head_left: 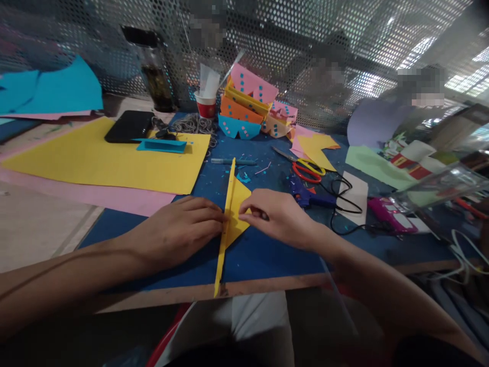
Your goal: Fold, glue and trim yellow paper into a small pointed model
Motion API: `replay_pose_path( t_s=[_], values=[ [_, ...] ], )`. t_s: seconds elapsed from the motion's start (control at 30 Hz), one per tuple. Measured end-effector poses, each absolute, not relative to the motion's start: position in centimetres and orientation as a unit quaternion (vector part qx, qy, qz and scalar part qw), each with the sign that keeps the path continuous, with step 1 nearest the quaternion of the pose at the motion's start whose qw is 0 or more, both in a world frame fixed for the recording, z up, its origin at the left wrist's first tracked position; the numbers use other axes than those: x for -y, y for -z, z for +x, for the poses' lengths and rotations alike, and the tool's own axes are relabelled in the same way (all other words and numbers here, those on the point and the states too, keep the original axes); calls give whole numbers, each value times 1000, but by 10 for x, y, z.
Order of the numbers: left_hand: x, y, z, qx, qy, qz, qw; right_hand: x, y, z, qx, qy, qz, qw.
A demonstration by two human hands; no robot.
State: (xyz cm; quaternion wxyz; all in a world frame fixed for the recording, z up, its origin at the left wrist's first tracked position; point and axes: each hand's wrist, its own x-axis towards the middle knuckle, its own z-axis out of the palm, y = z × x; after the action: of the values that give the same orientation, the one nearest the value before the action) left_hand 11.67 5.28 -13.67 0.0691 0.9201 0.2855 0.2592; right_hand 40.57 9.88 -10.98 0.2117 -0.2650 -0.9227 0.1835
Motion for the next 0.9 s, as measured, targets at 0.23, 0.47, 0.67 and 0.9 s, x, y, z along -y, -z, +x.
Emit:
replay_pose_path(
  t_s=[0.23, 0.47, 0.67, 0.9],
  values=[
    [-54, 134, 118, -303, -275, 903, 130, -69, 99, 398, 986, 23, -37, 163],
    [-52, 135, 115, -296, -283, 901, 139, -49, 100, 389, 982, 70, 9, 175],
    [-52, 140, 110, -251, -302, 915, 91, -47, 104, 390, 983, 63, 28, 173],
    [-55, 139, 108, -204, -295, 933, 11, -50, 109, 387, 977, 75, 41, 197]
  ],
)
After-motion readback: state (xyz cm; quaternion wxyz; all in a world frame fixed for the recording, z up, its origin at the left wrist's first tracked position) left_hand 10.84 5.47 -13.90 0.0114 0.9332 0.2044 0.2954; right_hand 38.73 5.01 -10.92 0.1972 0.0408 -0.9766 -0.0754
